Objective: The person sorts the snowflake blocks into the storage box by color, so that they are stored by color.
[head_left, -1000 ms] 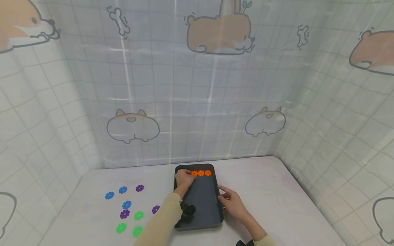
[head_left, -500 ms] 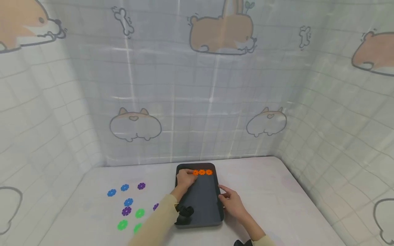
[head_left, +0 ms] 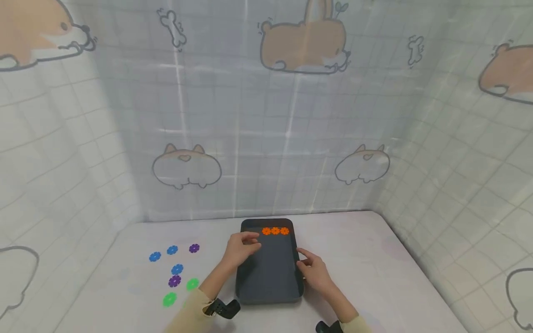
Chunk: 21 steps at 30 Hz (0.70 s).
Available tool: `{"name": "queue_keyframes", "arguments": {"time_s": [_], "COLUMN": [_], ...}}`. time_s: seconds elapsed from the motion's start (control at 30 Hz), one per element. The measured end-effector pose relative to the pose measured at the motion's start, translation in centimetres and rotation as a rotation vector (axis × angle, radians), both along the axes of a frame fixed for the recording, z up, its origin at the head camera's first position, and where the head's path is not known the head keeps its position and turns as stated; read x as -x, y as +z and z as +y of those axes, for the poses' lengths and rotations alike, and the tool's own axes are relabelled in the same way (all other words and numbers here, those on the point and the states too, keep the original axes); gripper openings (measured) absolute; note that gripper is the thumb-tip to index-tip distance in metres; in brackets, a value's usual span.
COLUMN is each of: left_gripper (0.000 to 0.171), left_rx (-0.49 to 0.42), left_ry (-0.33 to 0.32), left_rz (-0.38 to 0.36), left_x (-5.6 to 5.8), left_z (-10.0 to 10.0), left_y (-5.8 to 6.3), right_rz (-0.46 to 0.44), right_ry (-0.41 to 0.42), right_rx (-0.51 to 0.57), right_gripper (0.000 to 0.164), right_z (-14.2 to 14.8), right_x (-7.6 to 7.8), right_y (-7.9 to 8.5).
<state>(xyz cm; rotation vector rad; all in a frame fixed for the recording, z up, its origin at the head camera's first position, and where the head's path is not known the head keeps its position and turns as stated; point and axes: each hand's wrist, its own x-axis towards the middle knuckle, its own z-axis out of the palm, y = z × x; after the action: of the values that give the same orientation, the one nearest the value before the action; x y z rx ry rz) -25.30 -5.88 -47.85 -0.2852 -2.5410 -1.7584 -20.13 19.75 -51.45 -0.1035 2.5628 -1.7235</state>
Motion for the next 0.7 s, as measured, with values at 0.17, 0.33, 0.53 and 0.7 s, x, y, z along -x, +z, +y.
{"name": "queue_keyframes", "arguments": {"time_s": [0.17,0.33,0.53,0.7], "left_gripper": [0.026,0.022,0.023,0.026], "left_rx": [0.064,0.120,0.209,0.354], "left_ry": [0.056,0.119,0.188,0.272], "left_rz": [0.031,0.021,-0.018,-0.055], "left_x": [-2.1,-3.8,-4.9,-5.5], "left_z": [-2.8,-6.2,-10.9,-14.8], "left_y": [0.5,-0.2,-1.5,-2.5], "right_rz": [0.004,-0.008,-0.015,-0.007], "right_ry": [-0.008,-0.009,-0.011,-0.001], "right_rx": [-0.012,-0.008,-0.001,0.009], "right_gripper": [0.046,0.046,0.047,0.047], "right_z": [-0.1,-0.2,-0.2,-0.2], "right_x": [0.1,0.3,0.1,-0.1], "right_y": [0.1,-0.2,-0.2,0.1]}}
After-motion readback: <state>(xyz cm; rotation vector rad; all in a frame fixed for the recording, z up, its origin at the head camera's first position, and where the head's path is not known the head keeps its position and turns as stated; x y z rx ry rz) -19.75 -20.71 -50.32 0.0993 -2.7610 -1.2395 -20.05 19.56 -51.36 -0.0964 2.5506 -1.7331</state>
